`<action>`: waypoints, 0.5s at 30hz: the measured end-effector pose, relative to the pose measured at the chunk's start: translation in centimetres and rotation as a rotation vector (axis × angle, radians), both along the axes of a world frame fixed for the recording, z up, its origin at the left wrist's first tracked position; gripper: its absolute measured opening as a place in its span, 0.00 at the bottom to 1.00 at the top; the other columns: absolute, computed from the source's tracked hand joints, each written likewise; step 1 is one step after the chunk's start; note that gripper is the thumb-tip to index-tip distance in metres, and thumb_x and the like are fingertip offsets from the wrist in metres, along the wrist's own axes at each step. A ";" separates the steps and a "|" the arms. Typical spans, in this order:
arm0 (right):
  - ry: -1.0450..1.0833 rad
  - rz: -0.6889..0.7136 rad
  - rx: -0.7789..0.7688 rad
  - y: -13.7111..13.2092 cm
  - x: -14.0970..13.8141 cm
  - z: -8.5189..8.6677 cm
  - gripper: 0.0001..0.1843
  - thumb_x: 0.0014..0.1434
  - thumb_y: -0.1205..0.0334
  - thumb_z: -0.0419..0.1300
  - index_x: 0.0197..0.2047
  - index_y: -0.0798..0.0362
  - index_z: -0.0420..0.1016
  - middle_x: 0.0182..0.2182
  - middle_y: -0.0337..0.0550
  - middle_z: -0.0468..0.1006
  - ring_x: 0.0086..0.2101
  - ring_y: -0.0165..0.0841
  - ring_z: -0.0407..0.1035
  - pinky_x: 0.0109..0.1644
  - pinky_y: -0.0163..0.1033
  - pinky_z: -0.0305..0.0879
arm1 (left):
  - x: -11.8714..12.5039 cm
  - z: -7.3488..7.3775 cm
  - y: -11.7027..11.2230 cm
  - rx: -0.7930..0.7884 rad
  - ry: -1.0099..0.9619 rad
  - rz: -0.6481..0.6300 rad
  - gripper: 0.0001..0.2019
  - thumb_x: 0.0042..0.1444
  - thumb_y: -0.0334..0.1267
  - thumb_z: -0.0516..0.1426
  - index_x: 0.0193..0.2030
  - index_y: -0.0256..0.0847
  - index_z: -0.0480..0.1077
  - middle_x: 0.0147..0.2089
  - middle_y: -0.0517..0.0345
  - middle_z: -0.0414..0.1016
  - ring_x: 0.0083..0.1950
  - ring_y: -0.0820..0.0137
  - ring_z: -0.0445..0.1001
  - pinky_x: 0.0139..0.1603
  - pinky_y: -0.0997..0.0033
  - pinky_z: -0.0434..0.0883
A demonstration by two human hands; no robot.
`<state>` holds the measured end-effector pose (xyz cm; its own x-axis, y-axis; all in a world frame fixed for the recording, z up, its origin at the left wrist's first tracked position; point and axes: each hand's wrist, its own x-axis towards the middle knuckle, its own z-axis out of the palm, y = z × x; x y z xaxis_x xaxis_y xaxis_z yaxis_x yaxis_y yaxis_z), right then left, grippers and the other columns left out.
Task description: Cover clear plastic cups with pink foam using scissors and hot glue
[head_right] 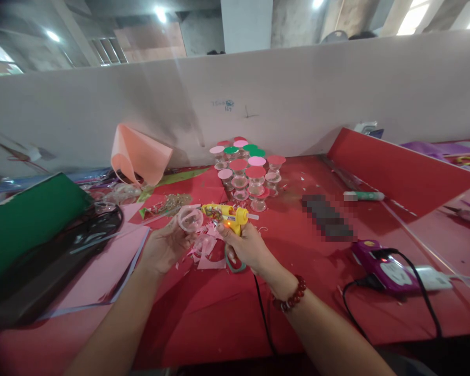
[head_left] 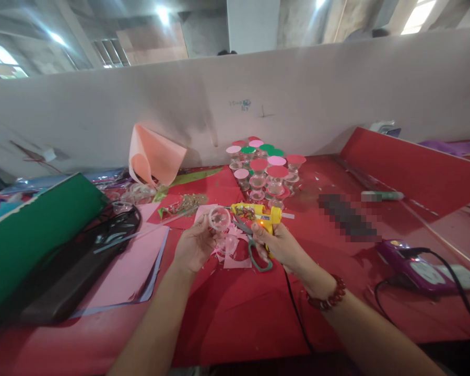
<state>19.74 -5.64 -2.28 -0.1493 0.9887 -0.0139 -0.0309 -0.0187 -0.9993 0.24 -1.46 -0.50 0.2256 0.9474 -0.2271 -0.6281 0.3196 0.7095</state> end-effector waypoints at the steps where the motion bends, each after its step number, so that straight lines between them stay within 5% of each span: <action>1: -0.003 -0.001 -0.001 0.0 0.0 0.0 0.27 0.57 0.36 0.55 0.23 0.49 0.58 0.10 0.28 0.60 0.11 0.23 0.54 0.16 0.31 0.49 | 0.0 -0.1 0.0 -0.004 -0.001 -0.006 0.14 0.55 0.29 0.57 0.48 0.39 0.72 0.36 0.53 0.78 0.26 0.72 0.74 0.25 0.73 0.73; 15: -0.009 -0.008 -0.024 -0.1 -0.1 0.3 0.27 0.55 0.35 0.56 0.22 0.49 0.56 0.09 0.28 0.59 0.11 0.23 0.54 0.15 0.30 0.49 | 0.0 0.0 0.1 -0.025 -0.014 0.024 0.09 0.57 0.30 0.57 0.45 0.38 0.72 0.31 0.56 0.77 0.24 0.72 0.74 0.28 0.72 0.75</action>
